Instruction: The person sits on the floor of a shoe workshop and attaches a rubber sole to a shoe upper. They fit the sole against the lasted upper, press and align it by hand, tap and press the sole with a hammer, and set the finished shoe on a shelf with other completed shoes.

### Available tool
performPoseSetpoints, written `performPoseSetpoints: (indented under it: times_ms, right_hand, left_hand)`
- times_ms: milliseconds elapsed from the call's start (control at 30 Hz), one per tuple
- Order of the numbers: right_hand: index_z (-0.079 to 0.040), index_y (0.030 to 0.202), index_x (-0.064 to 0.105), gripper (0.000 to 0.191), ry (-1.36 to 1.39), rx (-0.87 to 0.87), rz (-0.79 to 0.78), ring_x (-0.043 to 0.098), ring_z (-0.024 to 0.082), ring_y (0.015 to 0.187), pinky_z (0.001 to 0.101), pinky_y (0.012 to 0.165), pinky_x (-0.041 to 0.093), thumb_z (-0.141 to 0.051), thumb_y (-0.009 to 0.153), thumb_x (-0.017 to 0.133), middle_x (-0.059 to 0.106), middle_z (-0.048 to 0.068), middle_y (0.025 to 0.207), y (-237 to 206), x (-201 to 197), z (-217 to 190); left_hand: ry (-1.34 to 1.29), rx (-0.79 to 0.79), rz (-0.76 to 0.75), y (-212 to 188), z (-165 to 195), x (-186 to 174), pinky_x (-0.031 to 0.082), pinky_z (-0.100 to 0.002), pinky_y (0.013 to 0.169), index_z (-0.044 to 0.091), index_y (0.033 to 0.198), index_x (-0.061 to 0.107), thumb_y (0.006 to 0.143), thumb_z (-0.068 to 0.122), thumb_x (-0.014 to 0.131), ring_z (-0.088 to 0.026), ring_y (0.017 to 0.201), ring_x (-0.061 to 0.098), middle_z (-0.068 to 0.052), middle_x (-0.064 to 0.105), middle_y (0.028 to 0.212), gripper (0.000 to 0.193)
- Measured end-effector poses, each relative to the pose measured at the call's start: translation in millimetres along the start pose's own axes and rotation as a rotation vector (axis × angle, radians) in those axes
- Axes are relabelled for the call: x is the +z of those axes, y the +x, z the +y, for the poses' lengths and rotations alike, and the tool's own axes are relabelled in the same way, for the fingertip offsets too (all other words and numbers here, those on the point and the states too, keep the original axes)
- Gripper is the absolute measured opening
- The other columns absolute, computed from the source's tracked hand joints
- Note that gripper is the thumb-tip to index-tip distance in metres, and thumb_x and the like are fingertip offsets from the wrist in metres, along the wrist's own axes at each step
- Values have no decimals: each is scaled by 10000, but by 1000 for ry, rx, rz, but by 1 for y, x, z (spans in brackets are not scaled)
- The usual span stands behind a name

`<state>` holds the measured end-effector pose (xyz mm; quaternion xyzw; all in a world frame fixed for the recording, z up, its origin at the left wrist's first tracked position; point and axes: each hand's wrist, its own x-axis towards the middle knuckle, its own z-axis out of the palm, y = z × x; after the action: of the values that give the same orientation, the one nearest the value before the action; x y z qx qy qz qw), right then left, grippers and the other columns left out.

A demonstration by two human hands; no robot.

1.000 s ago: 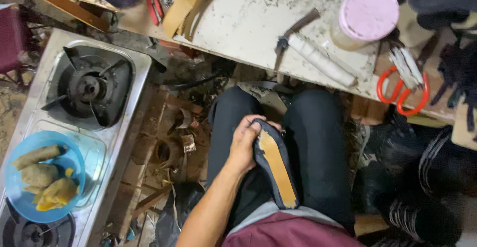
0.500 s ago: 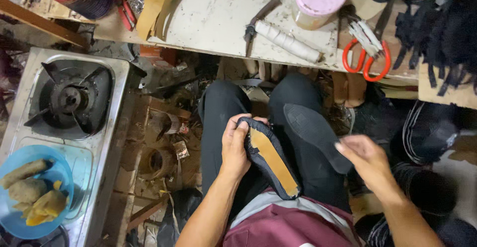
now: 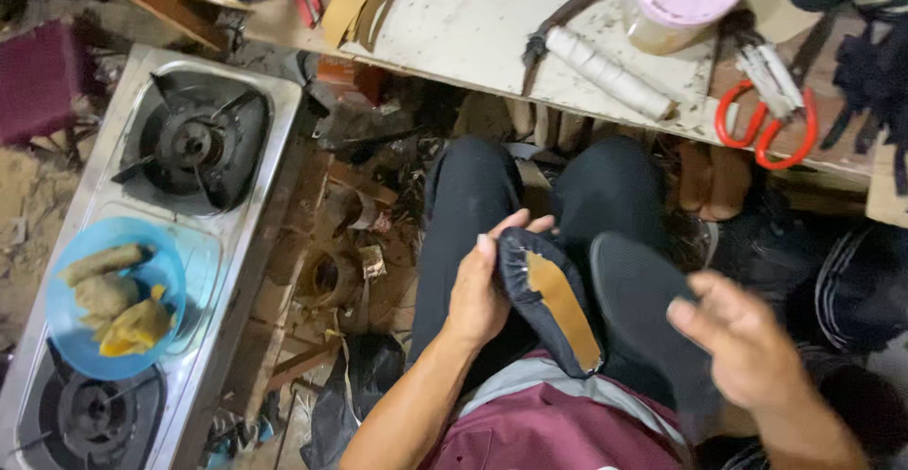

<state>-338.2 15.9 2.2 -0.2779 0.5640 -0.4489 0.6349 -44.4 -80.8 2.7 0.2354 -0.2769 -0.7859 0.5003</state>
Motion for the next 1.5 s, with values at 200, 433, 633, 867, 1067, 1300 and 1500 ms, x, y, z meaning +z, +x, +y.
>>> performPoseSetpoints:
  times_ms: [200, 433, 633, 867, 1067, 1300, 1500]
  right_hand:
    - [82, 1136, 653, 200, -65, -55, -105, 683, 150, 859, 305, 772, 558, -41, 979, 632, 753, 147, 983, -9, 52, 42]
    - [69, 1144, 636, 234, -75, -138, -94, 704, 141, 882, 274, 806, 565, -84, 968, 627, 762, 143, 1012, 2, 83, 28]
    - [80, 1144, 643, 239, -16, -114, -65, 702, 158, 878, 287, 803, 559, -94, 981, 631, 758, 160, 1003, 4, 91, 28]
    - [83, 1141, 645, 244, -37, -81, -58, 710, 156, 845, 285, 777, 570, -97, 977, 633, 766, 168, 973, 3, 91, 26]
    - [71, 1144, 656, 253, -125, -26, -42, 712, 146, 812, 275, 730, 572, -94, 952, 644, 774, 164, 944, 3, 89, 23]
    - [65, 1091, 680, 229, -195, -39, -109, 722, 137, 747, 264, 660, 578, -113, 949, 664, 790, 145, 885, -3, 100, 22]
    - [-2, 983, 725, 200, -538, -148, -71, 733, 108, 626, 263, 574, 574, -177, 886, 719, 758, 78, 746, -9, 121, 13]
  left_hand:
    - [97, -31, -27, 1, 8, 8, 413, -452, 1194, -79, 1559, 346, 1106, 436, 376, -344, 1410, 517, -260, 498, 1536, 687]
    - [191, 3, -57, -4, 16, 11, 422, -412, 1198, -83, 1555, 373, 1132, 409, 348, -307, 1401, 537, -241, 529, 1525, 649]
    - [276, 22, -82, -7, 18, 11, 415, -371, 1195, -60, 1560, 402, 1151, 387, 326, -255, 1359, 560, -225, 539, 1532, 610]
    - [283, 17, -171, -10, 34, 16, 411, -359, 1208, -13, 1572, 406, 1117, 345, 478, -210, 1359, 565, -172, 538, 1549, 584]
    - [817, 128, -76, -14, 55, 26, 498, -393, 1134, -65, 1437, 545, 1029, 241, 605, -268, 1285, 671, -184, 685, 1384, 513]
    - [1028, 276, -57, -25, 62, 22, 543, -386, 1097, -49, 1309, 632, 1047, 238, 566, -312, 1182, 741, -161, 753, 1266, 394]
    - [872, 73, -55, -37, 77, 8, 568, -378, 1027, -41, 1292, 633, 990, 208, 617, -326, 1139, 748, -183, 746, 1250, 393]
